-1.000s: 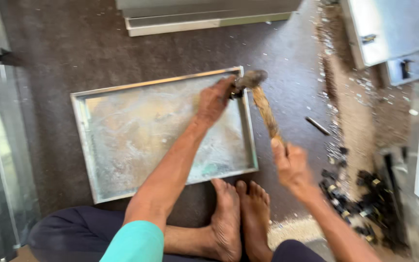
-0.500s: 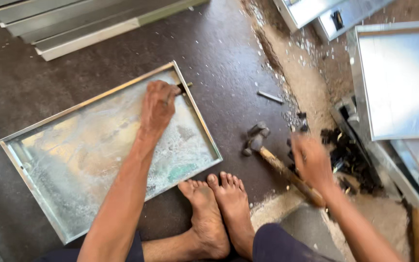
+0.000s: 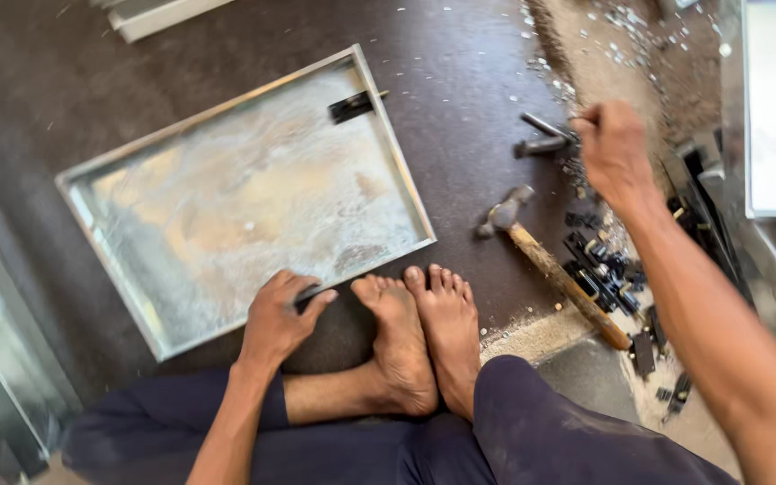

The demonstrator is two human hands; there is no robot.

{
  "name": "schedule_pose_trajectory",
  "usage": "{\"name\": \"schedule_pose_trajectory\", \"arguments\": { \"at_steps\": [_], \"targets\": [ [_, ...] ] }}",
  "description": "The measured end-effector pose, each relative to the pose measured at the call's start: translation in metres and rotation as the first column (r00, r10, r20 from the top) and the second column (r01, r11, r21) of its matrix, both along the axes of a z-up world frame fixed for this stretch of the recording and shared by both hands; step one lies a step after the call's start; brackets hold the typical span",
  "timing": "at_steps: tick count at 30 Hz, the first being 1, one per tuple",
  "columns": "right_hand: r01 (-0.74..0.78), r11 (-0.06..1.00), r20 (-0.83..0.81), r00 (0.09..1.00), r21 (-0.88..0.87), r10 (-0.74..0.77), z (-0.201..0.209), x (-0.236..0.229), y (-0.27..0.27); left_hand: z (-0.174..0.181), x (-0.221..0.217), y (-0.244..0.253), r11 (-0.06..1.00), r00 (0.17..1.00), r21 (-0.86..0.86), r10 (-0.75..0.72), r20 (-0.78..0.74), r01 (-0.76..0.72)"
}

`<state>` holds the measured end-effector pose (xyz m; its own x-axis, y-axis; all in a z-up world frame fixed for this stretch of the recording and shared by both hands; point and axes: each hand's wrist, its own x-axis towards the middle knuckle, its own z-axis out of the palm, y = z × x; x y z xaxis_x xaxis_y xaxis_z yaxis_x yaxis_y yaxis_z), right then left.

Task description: The person sits on the floor and uses a hammer to attach metal hinges to rectangular metal frames. They repeatedly pick up frames, position the hinges, and hammer them into place before moving to the next unit.

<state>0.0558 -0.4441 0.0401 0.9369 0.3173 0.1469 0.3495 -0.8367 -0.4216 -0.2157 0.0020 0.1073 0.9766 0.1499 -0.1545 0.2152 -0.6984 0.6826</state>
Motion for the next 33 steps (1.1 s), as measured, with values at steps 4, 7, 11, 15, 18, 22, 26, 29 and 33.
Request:
{"name": "schedule_pose_trajectory", "arguments": {
  "at_steps": [4,7,11,15,18,22,26,29,33],
  "targets": [
    [-0.010,0.995,0.064,0.998,0.095,0.004,0.014,-0.053,0.019,0.017,0.008,0.012,0.995,0.993,-0.096,0.000,-0.117,-0.012],
    [-0.020,0.992,0.060,0.998,0.121,0.013,0.008,-0.058,0.049,0.038,0.009,0.020,0.979,0.978,-0.175,0.070,-0.197,-0.105],
    [0.187,0.938,-0.127,0.980,0.291,-0.156,0.004,-0.033,0.042,0.016,0.013,0.016,0.983,0.977,-0.167,0.040,-0.208,-0.076],
    [0.085,0.985,0.036,0.995,0.148,-0.091,-0.013,0.011,0.041,-0.015,0.007,0.008,0.984,0.942,-0.144,0.051,-0.333,-0.105],
    [0.081,0.986,0.056,0.994,0.145,-0.089,-0.037,0.030,0.037,-0.026,-0.002,0.011,0.985,0.916,-0.110,0.078,-0.394,-0.131],
    [0.095,0.991,-0.008,0.995,0.098,-0.095,-0.033,0.042,0.043,-0.021,-0.004,0.011,0.998,0.966,-0.044,0.036,-0.254,-0.049],
    [0.093,0.964,-0.085,0.994,0.249,-0.074,-0.007,-0.002,0.076,0.018,0.007,0.010,0.977,0.961,-0.176,0.070,-0.269,-0.120],
    [-0.236,0.925,-0.029,0.966,0.300,0.256,-0.005,-0.040,0.130,0.075,0.016,0.028,0.982,0.997,-0.176,0.070,-0.031,-0.074],
    [-0.503,0.834,0.097,0.864,0.224,0.495,-0.020,-0.030,0.240,0.130,0.075,0.069,0.989,0.977,0.146,-0.024,0.211,-0.007]
  ]
}}
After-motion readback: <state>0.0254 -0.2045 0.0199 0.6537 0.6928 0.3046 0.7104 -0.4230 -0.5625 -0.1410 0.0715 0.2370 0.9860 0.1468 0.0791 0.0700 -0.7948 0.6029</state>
